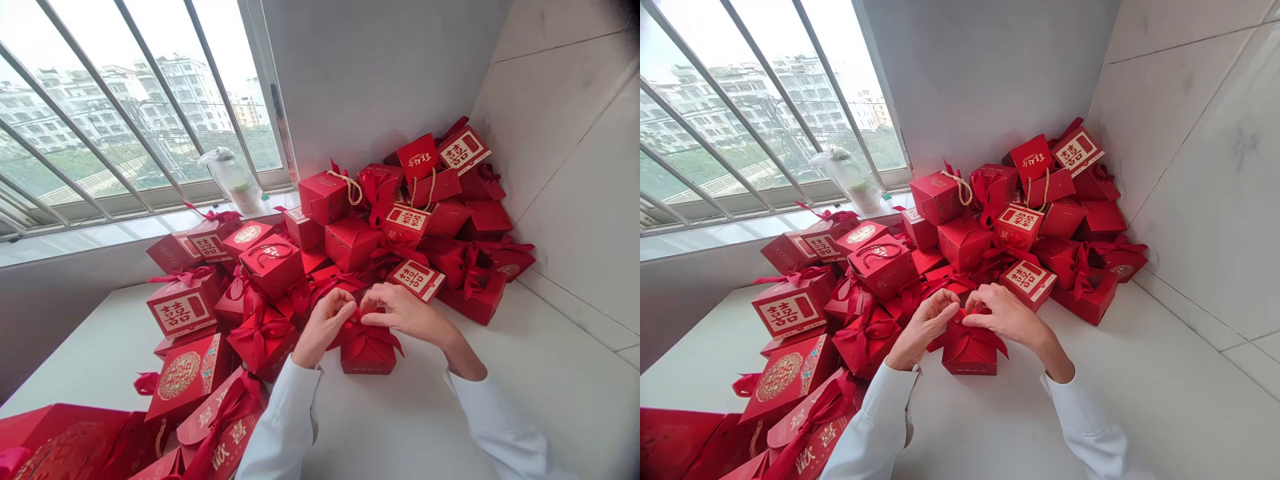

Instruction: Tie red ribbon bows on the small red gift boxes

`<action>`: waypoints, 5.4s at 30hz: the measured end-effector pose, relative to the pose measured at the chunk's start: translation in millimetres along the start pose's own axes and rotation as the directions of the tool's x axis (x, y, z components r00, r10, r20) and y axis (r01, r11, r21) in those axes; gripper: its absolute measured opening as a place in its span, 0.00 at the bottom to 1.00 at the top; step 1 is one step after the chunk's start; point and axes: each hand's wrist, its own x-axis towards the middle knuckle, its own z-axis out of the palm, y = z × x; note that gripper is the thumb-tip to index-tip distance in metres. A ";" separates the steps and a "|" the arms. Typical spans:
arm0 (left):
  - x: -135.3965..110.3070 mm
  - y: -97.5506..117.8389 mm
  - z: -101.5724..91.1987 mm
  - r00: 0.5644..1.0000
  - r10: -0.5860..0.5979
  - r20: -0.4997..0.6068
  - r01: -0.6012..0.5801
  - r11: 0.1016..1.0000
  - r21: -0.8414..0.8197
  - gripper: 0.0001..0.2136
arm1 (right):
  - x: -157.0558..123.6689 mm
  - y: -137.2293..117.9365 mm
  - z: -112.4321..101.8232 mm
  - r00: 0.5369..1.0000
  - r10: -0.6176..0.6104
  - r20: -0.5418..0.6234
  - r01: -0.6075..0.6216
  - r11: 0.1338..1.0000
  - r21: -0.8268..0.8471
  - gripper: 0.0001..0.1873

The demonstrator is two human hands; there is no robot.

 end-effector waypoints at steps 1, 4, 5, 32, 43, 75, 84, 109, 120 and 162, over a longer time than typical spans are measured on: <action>-0.1 -0.5 -0.6 1.000 -0.005 -0.005 0.005 1.000 -0.005 0.15 | 1.2 -2.8 4.6 1.000 0.016 0.006 -0.015 1.000 -0.018 0.08; 0.6 -3.7 -1.0 1.000 0.000 -0.026 -0.001 1.000 -0.031 0.15 | 3.4 -6.6 15.6 0.997 0.073 0.037 -0.071 0.996 -0.054 0.09; 1.1 -5.1 -0.5 0.999 -0.001 -0.038 -0.001 0.999 -0.041 0.15 | 3.6 -6.5 17.6 0.995 0.091 0.046 -0.088 0.994 -0.060 0.09; 2.4 -15.4 18.3 0.974 0.000 -0.227 -0.043 0.982 -0.185 0.13 | 4.7 -10.0 18.5 0.989 0.108 0.100 -0.094 0.987 -0.128 0.03; 0.0 -7.2 5.2 0.980 0.070 -0.187 -0.028 0.976 0.215 0.09 | -6.9 -5.0 -10.0 0.975 0.121 0.187 -0.119 0.993 -0.021 0.09; -4.5 -0.6 11.3 0.987 0.163 0.002 -0.127 0.762 0.635 0.08 | -2.6 6.1 -7.0 0.983 0.127 0.132 -0.159 0.950 0.269 0.06; -5.4 3.6 7.2 0.988 0.156 -0.006 -0.120 0.784 0.609 0.07 | 0.7 9.7 -3.8 0.984 0.149 0.095 -0.165 0.965 0.203 0.05; -4.0 0.9 2.8 0.991 0.012 -0.135 -0.028 0.993 -0.116 0.09 | 5.6 -7.6 17.6 0.979 0.173 0.105 -0.183 0.979 0.088 0.09; -6.1 4.1 3.2 0.992 0.012 -0.127 -0.006 0.999 0.047 0.11 | 5.8 -4.8 16.4 0.974 0.158 0.161 -0.174 0.981 0.087 0.06; -35.3 9.2 -7.5 0.994 0.059 -0.087 0.034 0.607 0.794 0.06 | -7.1 17.6 -11.0 0.964 0.206 0.170 -0.230 0.964 0.133 0.11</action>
